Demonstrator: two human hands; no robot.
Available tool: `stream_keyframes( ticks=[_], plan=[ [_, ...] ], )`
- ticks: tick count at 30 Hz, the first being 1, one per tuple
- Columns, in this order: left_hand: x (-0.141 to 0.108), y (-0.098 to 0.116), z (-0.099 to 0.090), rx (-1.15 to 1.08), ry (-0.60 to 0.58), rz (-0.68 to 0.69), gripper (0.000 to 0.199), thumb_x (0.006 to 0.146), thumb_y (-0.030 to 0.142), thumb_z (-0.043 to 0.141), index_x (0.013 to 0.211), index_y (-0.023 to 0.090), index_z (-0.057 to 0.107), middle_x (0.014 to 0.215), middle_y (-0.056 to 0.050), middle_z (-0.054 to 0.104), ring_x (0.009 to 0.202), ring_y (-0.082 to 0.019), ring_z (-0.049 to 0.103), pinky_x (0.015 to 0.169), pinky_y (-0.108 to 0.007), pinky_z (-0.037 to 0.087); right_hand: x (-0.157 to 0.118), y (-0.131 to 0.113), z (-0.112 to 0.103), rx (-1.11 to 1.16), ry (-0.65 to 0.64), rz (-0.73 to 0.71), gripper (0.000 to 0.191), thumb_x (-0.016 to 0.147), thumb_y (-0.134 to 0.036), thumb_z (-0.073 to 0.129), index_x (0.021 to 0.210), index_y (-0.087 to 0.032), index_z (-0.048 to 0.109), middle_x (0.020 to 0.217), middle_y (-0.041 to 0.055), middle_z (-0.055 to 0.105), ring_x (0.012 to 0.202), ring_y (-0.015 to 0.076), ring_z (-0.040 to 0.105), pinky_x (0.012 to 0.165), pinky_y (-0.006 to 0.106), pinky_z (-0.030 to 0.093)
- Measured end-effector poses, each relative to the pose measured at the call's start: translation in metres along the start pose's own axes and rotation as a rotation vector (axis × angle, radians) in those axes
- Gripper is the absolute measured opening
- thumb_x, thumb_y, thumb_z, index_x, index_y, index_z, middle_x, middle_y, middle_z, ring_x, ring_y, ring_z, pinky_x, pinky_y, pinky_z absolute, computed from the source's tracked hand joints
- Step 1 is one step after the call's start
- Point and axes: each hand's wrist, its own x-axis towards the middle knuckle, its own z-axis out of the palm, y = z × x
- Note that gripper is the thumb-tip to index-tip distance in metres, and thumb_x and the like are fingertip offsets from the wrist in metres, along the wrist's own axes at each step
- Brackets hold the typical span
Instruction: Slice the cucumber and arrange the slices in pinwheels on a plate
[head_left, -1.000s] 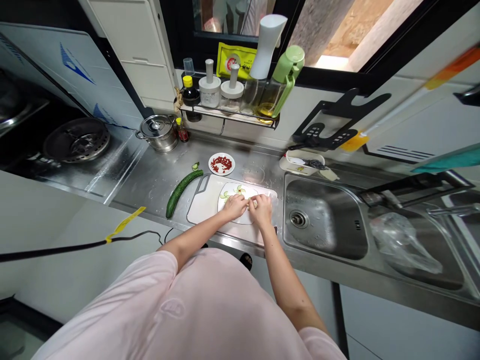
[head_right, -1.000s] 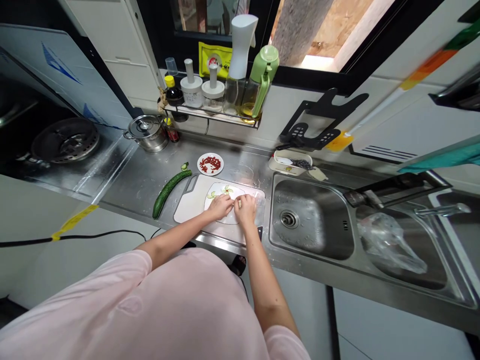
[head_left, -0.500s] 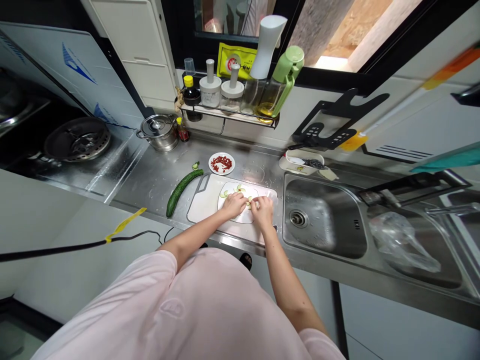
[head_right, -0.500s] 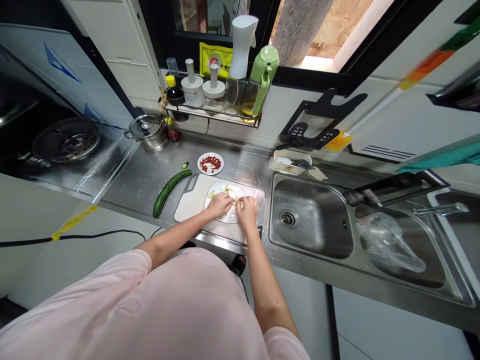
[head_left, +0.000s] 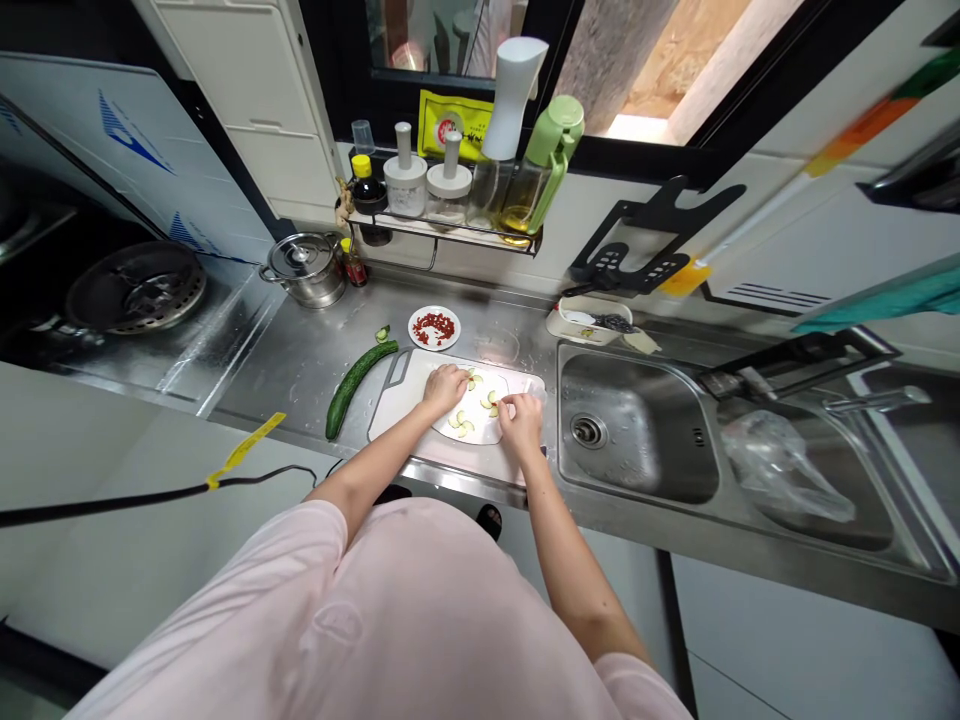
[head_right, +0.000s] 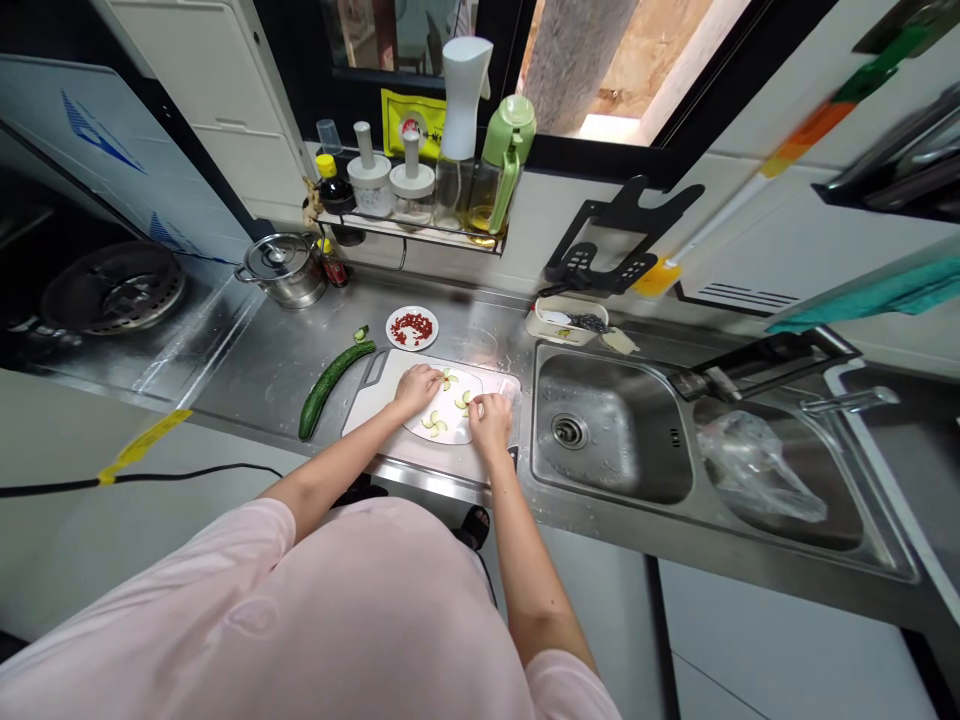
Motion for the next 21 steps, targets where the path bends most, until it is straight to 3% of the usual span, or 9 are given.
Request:
stream_keyframes(
  ticks=[6,14,21],
  plan=[
    [0.014,-0.02,-0.013,-0.018,0.048,-0.136,0.029,0.089,0.028,0.045,0.108,0.023,0.066,0.103,-0.006,0.064,0.1,-0.02,0.054,0.088,-0.031,0.04,0.0,-0.003,-0.001,0.019,-0.009,-0.001,0.015,0.085,-0.029,0.05,0.079,-0.021,0.061,0.086,0.0058,0.058,0.089,0.0222,0.047,0.084,0.035,0.034],
    [0.021,-0.025,-0.023,-0.014,0.068,-0.205,0.032,0.09,0.028,0.043,0.113,0.024,0.064,0.106,-0.007,0.063,0.104,-0.021,0.053,0.092,-0.033,0.038,0.004,-0.02,0.004,0.059,-0.028,-0.038,0.013,0.085,-0.025,0.049,0.081,-0.021,0.061,0.087,0.0063,0.059,0.09,0.0224,0.047,0.083,0.035,0.035],
    [0.037,-0.041,-0.032,0.049,0.079,-0.352,0.034,0.09,0.027,0.043,0.118,0.025,0.061,0.118,-0.009,0.06,0.11,-0.023,0.05,0.093,-0.034,0.038,0.002,-0.015,-0.002,0.042,-0.017,-0.025,0.013,0.085,-0.025,0.049,0.081,-0.021,0.061,0.087,0.0061,0.059,0.09,0.022,0.048,0.084,0.035,0.035]
  ],
)
